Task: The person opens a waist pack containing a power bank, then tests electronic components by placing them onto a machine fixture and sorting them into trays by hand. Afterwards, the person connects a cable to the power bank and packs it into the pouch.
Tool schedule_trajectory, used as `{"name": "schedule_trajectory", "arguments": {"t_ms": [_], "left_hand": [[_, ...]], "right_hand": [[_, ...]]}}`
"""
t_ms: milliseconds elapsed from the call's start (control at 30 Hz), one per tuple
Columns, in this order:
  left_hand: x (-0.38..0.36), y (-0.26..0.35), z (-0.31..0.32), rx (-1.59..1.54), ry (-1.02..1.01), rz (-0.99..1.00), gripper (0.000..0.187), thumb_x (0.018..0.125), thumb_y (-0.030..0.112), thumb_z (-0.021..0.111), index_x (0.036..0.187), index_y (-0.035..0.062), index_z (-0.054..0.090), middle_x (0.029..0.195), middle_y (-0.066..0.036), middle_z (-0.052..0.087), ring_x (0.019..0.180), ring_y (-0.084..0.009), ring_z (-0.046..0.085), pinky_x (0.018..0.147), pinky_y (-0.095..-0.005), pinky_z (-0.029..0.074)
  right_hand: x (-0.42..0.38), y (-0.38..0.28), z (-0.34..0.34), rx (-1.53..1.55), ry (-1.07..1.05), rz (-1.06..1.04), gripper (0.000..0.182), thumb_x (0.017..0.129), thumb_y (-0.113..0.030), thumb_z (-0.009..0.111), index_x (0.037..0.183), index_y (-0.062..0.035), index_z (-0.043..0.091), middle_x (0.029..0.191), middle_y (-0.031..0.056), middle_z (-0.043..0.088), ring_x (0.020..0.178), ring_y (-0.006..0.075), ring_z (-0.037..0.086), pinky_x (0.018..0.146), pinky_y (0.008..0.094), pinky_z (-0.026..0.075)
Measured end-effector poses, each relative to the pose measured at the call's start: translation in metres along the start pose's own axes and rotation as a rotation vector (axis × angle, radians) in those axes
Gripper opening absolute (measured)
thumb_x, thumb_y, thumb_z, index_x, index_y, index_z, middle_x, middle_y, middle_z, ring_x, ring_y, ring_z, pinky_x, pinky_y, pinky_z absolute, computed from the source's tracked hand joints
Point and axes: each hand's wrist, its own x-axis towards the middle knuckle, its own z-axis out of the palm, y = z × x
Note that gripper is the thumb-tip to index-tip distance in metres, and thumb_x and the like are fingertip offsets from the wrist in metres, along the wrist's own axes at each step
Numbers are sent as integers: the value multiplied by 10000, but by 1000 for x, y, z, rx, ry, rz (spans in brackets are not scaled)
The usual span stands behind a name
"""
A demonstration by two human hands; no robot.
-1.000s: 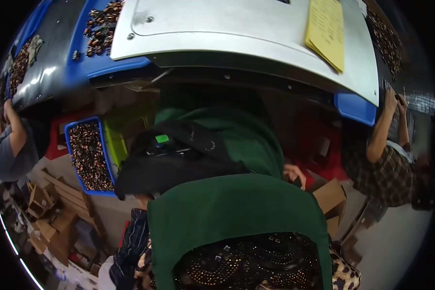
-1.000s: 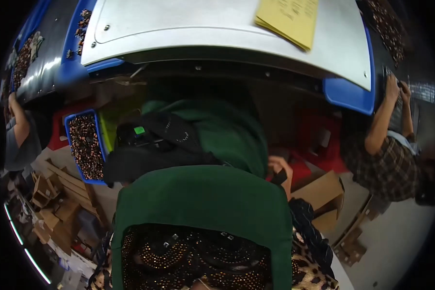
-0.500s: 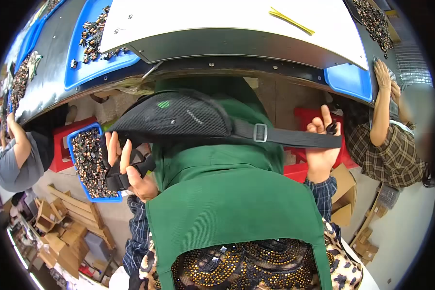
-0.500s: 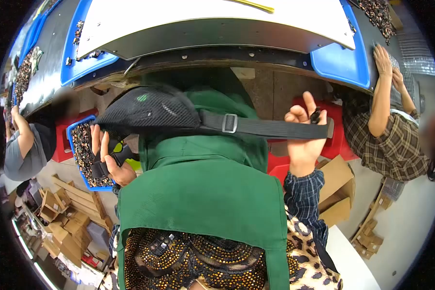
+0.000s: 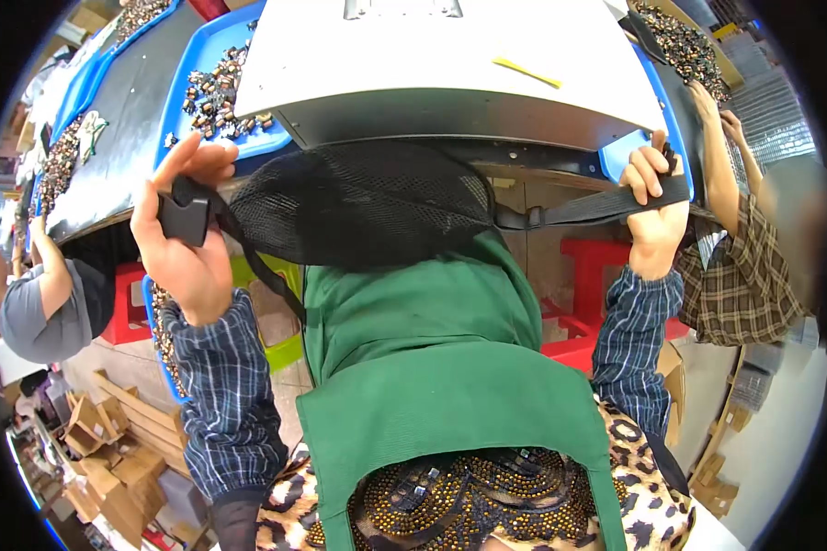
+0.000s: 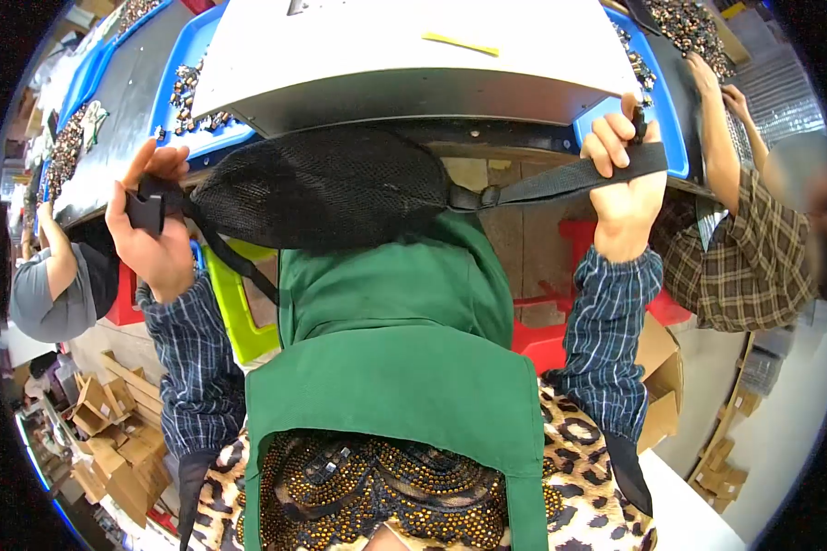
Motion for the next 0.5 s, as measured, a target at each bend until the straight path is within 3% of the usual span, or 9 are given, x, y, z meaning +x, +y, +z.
{"name": "schedule_trajectory", "arguments": {"t_ms": [133, 200, 267, 300, 400, 500], "left_hand": [[9, 10, -2, -104, -251, 42, 527, 891, 304, 218, 1067, -92, 517, 915, -205, 593, 882, -285, 559, 813, -334, 399], [-1, 14, -8, -128, -247, 28, 523, 886, 304, 211, 1038, -79, 533, 909, -213, 593, 865, -277, 562, 795, -342, 408], [-25, 15, -20, -77, -244, -27, 503, 881, 297, 213, 959, -60, 559, 882, -220, 593, 827, -279, 565, 761, -352, 421], [-36, 12, -25, 65, -323, 80, 461, 887, 299, 236, 894, -31, 557, 773, -182, 558, 753, -272, 515, 746, -363, 396], [-90, 6, -65, -37, -291, -213, 380, 850, 268, 318, 747, -18, 545, 648, -154, 505, 634, -255, 471, 642, -356, 378], [-134, 5, -119, 11, -265, -485, 316, 724, 242, 447, 737, -39, 591, 712, -195, 569, 768, -296, 528, 715, -364, 398]], "right_hand": [[2, -5, 11, 6, -77, -128, 295, 879, -191, 410, 1023, 53, 495, 608, 6, 340, 447, 86, 278, 404, 215, 230], [-5, -10, 13, -40, -162, -216, 310, 879, -209, 421, 1028, 52, 494, 597, -9, 316, 442, 78, 264, 400, 218, 218], [-25, -13, 2, -146, -197, -258, 364, 880, -276, 440, 1036, 45, 512, 593, -22, 298, 426, 70, 233, 392, 212, 193], [-38, -15, -9, -187, -176, -261, 376, 883, -289, 437, 1045, 42, 514, 591, -22, 295, 424, 71, 230, 389, 209, 191], [-85, -15, -49, -215, 24, -236, 439, 897, -344, 401, 1082, 40, 504, 580, -16, 283, 422, 76, 232, 377, 212, 192], [-128, -20, -89, -157, 119, -173, 511, 902, -401, 350, 1115, 44, 484, 566, -8, 272, 424, 88, 249, 364, 226, 200]]}}
